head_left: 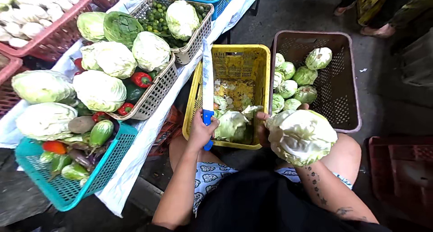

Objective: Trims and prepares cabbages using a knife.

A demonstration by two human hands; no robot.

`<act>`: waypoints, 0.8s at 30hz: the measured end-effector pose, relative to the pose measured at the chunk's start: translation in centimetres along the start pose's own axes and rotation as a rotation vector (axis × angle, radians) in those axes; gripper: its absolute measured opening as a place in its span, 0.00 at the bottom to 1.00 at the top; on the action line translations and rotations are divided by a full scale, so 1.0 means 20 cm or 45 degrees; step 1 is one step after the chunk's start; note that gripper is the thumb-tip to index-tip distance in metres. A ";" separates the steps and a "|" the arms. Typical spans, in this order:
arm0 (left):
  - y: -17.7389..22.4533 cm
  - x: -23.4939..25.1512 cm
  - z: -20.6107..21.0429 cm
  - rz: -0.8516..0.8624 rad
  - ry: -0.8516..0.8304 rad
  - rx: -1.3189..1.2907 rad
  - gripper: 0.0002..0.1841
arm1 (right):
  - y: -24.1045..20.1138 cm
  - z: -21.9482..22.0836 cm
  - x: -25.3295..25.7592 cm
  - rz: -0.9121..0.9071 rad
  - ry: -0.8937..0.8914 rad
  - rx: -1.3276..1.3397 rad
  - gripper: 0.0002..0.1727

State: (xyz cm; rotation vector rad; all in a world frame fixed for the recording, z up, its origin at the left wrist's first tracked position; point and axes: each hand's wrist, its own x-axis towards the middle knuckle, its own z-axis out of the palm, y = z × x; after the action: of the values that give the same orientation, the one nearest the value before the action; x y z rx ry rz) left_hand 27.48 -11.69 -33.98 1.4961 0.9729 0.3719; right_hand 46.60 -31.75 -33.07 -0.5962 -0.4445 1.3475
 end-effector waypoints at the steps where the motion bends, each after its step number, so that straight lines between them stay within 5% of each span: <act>1: -0.02 0.00 0.01 -0.051 0.009 0.096 0.32 | -0.03 -0.03 -0.05 0.084 0.095 -0.002 0.45; 4: -0.02 0.00 0.01 -0.126 0.000 0.296 0.30 | -0.01 -0.22 -0.17 0.213 0.257 0.343 0.55; 10: 0.04 -0.17 0.07 -0.017 -0.157 0.323 0.25 | 0.02 -0.23 -0.26 0.110 0.507 0.406 0.45; 13: 0.05 -0.26 0.11 0.075 -0.172 0.284 0.28 | 0.13 -0.22 -0.33 0.220 0.395 0.431 0.55; 17: 0.09 -0.26 0.10 0.061 -0.153 0.311 0.18 | 0.18 -0.10 -0.30 0.299 0.386 0.515 0.45; 20: 0.07 -0.25 0.09 0.050 -0.107 0.293 0.13 | 0.09 0.01 -0.18 0.208 0.390 0.590 0.50; 24: 0.06 -0.29 0.14 0.351 0.183 0.389 0.17 | 0.01 -0.08 -0.04 0.153 -0.037 0.389 0.61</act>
State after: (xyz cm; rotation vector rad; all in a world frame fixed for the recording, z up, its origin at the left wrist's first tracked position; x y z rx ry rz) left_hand 26.58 -17.74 -31.60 1.9114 0.9684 0.5533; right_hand 47.37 -32.75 -34.45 -0.3548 -0.2218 1.5052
